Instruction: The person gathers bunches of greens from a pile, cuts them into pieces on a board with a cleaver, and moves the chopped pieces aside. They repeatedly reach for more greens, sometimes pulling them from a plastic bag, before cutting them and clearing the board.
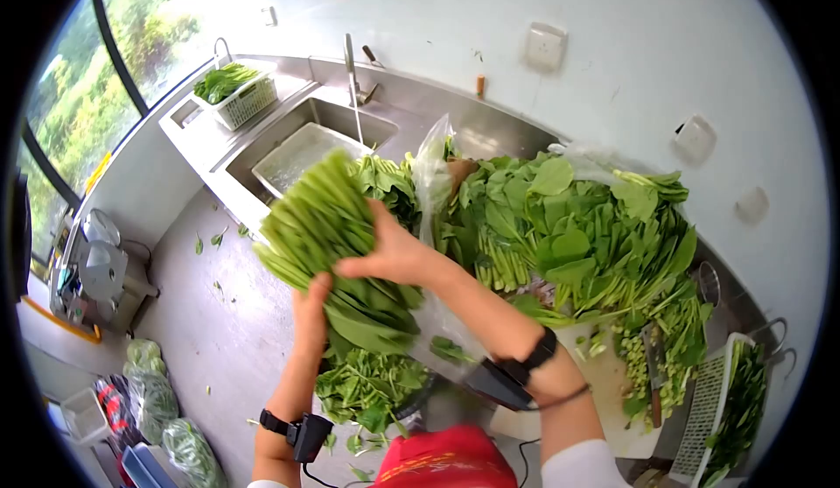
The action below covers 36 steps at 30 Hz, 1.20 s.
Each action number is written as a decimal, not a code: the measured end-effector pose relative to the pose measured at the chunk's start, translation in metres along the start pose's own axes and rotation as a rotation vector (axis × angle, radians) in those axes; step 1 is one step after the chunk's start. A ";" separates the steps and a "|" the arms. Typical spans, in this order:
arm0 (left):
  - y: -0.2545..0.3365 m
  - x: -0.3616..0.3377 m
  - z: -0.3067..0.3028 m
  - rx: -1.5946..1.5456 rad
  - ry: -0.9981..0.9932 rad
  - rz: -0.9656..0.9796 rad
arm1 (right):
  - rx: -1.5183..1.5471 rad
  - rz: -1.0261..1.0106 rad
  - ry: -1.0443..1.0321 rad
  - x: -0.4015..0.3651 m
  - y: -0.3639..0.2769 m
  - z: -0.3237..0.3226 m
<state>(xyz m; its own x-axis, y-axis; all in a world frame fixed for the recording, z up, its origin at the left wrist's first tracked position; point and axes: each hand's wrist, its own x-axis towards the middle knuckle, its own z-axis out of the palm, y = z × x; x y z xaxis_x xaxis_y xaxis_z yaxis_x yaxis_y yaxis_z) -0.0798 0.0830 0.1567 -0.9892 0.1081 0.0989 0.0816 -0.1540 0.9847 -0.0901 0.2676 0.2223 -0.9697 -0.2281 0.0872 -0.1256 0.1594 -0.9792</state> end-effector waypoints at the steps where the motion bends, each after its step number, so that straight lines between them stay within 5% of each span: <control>1: 0.007 0.018 -0.015 -0.022 0.034 -0.059 | 0.035 0.001 -0.037 0.028 -0.006 0.010; 4: -0.040 0.086 -0.068 -0.041 0.064 -0.100 | -0.308 0.033 0.034 0.110 0.043 0.037; 7: -0.102 0.131 -0.101 0.273 -0.040 -0.338 | -0.888 0.346 0.010 0.142 0.076 0.052; 8: -0.140 0.140 -0.105 0.543 -0.032 -0.439 | -1.050 0.270 0.033 0.148 0.121 0.055; 9: -0.168 0.139 -0.097 0.750 -0.056 -0.309 | -1.117 0.216 0.060 0.146 0.157 0.059; 16: -0.152 0.126 -0.031 0.448 0.087 -0.248 | -1.073 0.092 0.094 0.136 0.174 0.028; 20: -0.208 0.118 -0.020 0.677 0.120 -0.093 | -1.166 -0.019 0.165 0.117 0.197 0.017; 25: -0.190 0.121 -0.051 0.703 0.002 -0.104 | -0.953 0.038 0.071 0.112 0.171 0.015; 28: -0.169 0.121 -0.077 0.286 -0.009 -0.311 | -0.964 -0.046 0.045 0.076 0.122 0.012; 29: -0.117 0.109 -0.066 0.270 0.035 -0.338 | -0.947 -0.092 0.033 0.061 0.113 0.010; 34: -0.124 0.105 -0.080 0.291 0.170 -0.541 | -0.856 -0.102 -0.057 -0.039 0.110 -0.022; 36: -0.144 0.103 -0.085 0.087 0.116 -0.464 | -0.803 0.001 -0.055 -0.085 0.110 -0.035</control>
<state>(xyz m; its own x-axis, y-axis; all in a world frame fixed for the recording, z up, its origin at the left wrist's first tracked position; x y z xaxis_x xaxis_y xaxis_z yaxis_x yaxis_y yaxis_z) -0.2041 0.0329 0.0129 -0.9303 0.0346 -0.3651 -0.3662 -0.0324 0.9300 -0.0286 0.3386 0.1140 -0.9609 -0.2710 0.0572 -0.2572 0.7966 -0.5470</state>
